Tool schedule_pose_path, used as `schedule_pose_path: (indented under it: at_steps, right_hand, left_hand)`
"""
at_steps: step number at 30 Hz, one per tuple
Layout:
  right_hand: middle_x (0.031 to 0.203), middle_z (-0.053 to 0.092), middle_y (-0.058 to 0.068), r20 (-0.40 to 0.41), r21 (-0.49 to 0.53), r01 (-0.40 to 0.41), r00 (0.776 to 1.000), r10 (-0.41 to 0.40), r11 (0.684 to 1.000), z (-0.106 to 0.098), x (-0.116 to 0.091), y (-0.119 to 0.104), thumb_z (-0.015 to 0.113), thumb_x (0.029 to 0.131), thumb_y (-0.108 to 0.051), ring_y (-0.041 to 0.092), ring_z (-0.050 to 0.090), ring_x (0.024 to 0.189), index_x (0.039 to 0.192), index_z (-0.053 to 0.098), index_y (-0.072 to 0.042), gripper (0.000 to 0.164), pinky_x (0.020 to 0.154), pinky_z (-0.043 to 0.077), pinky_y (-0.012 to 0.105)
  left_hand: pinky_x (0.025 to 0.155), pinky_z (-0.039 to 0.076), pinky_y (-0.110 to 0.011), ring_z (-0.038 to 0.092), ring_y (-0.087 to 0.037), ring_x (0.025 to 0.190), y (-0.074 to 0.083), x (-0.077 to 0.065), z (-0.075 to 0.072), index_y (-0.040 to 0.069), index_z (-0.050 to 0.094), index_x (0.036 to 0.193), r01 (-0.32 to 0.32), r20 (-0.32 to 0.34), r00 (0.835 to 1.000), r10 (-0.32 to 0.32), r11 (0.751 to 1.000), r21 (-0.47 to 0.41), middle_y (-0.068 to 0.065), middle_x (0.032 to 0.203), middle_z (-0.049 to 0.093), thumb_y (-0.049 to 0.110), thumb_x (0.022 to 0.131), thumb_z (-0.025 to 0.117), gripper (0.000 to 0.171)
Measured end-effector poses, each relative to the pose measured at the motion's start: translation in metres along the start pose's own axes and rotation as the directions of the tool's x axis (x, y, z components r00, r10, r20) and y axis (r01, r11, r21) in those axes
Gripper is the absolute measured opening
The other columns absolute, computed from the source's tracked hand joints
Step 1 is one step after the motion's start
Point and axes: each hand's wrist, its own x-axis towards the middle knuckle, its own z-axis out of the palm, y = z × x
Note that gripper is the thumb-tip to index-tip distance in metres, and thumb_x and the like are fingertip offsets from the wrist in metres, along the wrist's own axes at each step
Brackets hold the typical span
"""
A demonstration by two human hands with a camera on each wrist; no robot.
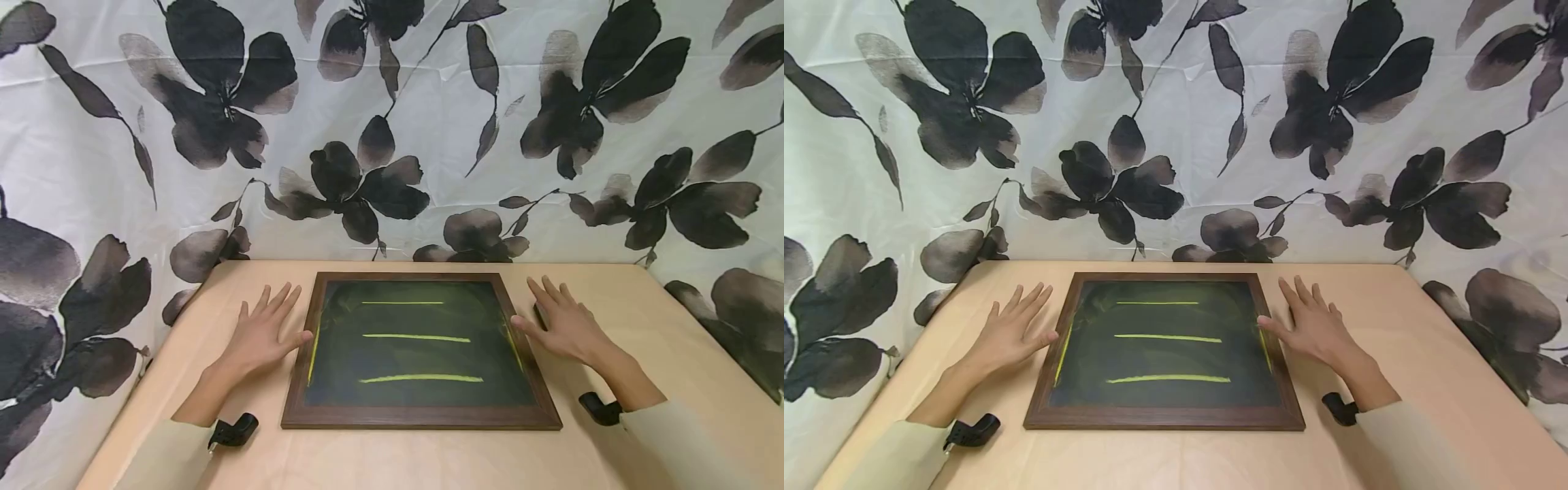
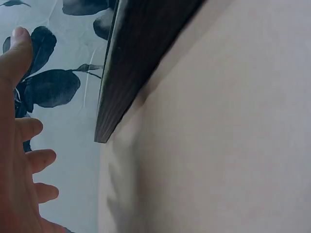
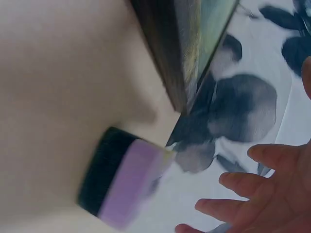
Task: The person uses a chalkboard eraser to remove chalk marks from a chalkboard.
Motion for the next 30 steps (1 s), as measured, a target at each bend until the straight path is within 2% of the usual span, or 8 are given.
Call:
schedule_pose_path:
  at_steps: [4, 8, 12, 15, 18, 21, 25, 30]
  right_hand:
    - [0.151, 0.016, 0.032, -0.058, 0.083, -0.036, 0.997, 0.041, 0.996, 0.008, -0.005, 0.016, 0.052, 0.094, -0.049, 0.058, 0.017, 0.132, 0.153, 0.015, -0.002, 0.084, 0.088, 0.020, 0.081]
    - [0.145, 0.025, 0.037, -0.135, 0.154, -0.038, 0.989, 0.059, 0.987, 0.017, -0.007, 0.027, 0.055, 0.094, -0.044, 0.060, 0.028, 0.126, 0.150, 0.020, 0.004, 0.082, 0.088, 0.028, 0.077]
    - [0.139, 0.032, 0.040, -0.189, 0.200, -0.092, 0.973, 0.131, 0.975, 0.027, -0.011, 0.035, 0.056, 0.094, -0.042, 0.061, 0.031, 0.120, 0.147, 0.024, 0.009, 0.080, 0.086, 0.031, 0.073]
    - [0.135, 0.030, 0.043, -0.197, 0.240, -0.166, 0.956, 0.216, 0.957, 0.033, -0.016, 0.039, 0.058, 0.093, -0.043, 0.064, 0.026, 0.115, 0.146, 0.025, 0.010, 0.081, 0.075, 0.027, 0.075]
    - [0.133, 0.026, 0.046, -0.182, 0.272, -0.215, 0.946, 0.269, 0.938, 0.037, -0.019, 0.043, 0.060, 0.091, -0.044, 0.065, 0.023, 0.110, 0.146, 0.024, 0.009, 0.084, 0.067, 0.026, 0.072]
    - [0.131, 0.022, 0.047, -0.158, 0.273, -0.239, 0.944, 0.289, 0.932, 0.038, -0.017, 0.043, 0.062, 0.090, -0.045, 0.064, 0.022, 0.109, 0.146, 0.023, 0.010, 0.088, 0.065, 0.028, 0.069]
    - [0.127, 0.024, 0.049, -0.143, 0.254, -0.252, 0.945, 0.294, 0.934, 0.038, -0.012, 0.043, 0.065, 0.089, -0.042, 0.065, 0.025, 0.108, 0.144, 0.022, 0.014, 0.089, 0.065, 0.032, 0.066]
    - [0.121, 0.033, 0.049, -0.131, 0.225, -0.242, 0.952, 0.276, 0.944, 0.039, -0.007, 0.044, 0.062, 0.092, -0.040, 0.063, 0.032, 0.106, 0.138, 0.024, 0.023, 0.086, 0.068, 0.038, 0.062]
  left_hand:
    - [0.104, 0.010, -0.072, 0.012, -0.043, 0.141, 0.001, 0.000, 0.007, 0.013, 0.025, 0.153, -0.004, -0.006, 1.000, 0.003, 0.997, -0.076, -0.012, 0.155, 0.025, 0.061, 0.088, 0.053, 0.086]
    - [0.107, 0.012, -0.068, 0.014, -0.043, 0.141, 0.000, 0.000, 0.015, 0.012, 0.025, 0.153, -0.016, 0.003, 1.000, 0.017, 0.983, -0.184, -0.013, 0.155, 0.025, 0.057, 0.090, 0.054, 0.083]
    - [0.109, 0.011, -0.064, 0.013, -0.042, 0.141, -0.001, 0.000, 0.024, 0.010, 0.024, 0.153, -0.034, 0.041, 0.998, 0.051, 0.940, -0.341, -0.014, 0.155, 0.024, 0.052, 0.093, 0.055, 0.080]
    - [0.111, 0.008, -0.062, 0.011, -0.040, 0.142, -0.002, 0.000, 0.031, 0.009, 0.024, 0.153, -0.061, 0.061, 0.993, 0.096, 0.902, -0.428, -0.014, 0.155, 0.024, 0.047, 0.093, 0.057, 0.078]
    - [0.111, 0.006, -0.063, 0.012, -0.039, 0.142, -0.002, 0.000, 0.038, 0.008, 0.026, 0.152, -0.101, 0.066, 0.988, 0.141, 0.900, -0.424, -0.014, 0.156, 0.023, 0.045, 0.092, 0.060, 0.078]
    - [0.110, 0.005, -0.063, 0.015, -0.040, 0.142, -0.003, -0.002, 0.042, 0.006, 0.028, 0.151, -0.126, 0.058, 0.986, 0.158, 0.921, -0.368, -0.014, 0.156, 0.021, 0.046, 0.091, 0.061, 0.079]
    - [0.111, 0.007, -0.062, 0.017, -0.039, 0.141, -0.004, -0.006, 0.043, 0.005, 0.030, 0.150, -0.121, 0.049, 0.988, 0.144, 0.940, -0.318, -0.015, 0.157, 0.020, 0.046, 0.090, 0.062, 0.080]
    - [0.111, 0.007, -0.061, 0.017, -0.039, 0.141, -0.007, -0.008, 0.042, 0.004, 0.029, 0.150, -0.105, 0.061, 0.990, 0.129, 0.948, -0.300, -0.015, 0.157, 0.018, 0.046, 0.090, 0.062, 0.080]
